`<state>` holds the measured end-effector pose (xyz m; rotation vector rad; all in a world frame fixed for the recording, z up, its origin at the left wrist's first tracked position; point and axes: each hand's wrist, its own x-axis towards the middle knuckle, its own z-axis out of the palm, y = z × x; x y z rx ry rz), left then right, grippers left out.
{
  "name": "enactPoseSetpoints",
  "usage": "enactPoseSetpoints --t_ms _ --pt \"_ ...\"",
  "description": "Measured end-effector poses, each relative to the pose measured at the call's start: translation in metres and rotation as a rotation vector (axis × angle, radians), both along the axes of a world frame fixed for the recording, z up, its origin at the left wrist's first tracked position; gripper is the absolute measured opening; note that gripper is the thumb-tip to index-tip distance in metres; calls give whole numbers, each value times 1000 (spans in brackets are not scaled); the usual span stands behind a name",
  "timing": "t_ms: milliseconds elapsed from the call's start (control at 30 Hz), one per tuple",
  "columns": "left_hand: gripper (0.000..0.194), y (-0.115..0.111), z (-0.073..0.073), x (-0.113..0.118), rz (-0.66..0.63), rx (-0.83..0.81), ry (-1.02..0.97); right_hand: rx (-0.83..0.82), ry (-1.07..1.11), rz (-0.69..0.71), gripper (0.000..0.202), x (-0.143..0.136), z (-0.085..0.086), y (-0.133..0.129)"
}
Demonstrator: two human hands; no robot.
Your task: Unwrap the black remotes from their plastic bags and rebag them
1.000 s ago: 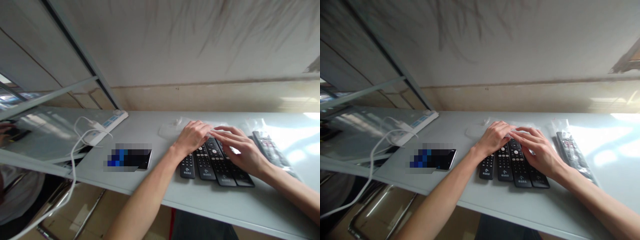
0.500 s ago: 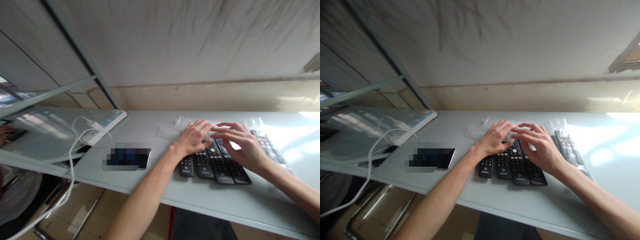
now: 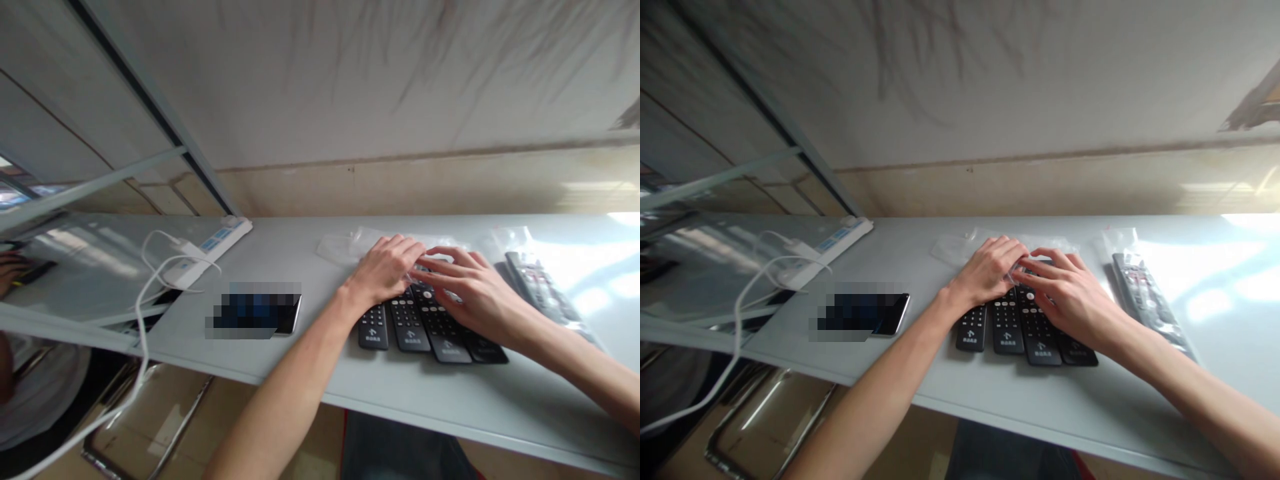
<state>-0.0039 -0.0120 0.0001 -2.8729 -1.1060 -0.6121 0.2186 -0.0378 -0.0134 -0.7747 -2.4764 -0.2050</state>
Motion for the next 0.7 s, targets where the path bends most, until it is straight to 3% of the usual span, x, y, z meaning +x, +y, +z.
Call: enactPoseSetpoints --t_ms 367,600,700 --pt "20 4 -7 -1 68 -20 -7 -95 114 58 58 2 2 -1" --pt "14 6 -7 -2 63 -26 11 -106 328 -150 29 11 15 8" --pt "13 6 -7 -2 76 -12 7 -181 308 -277 27 16 21 -3"
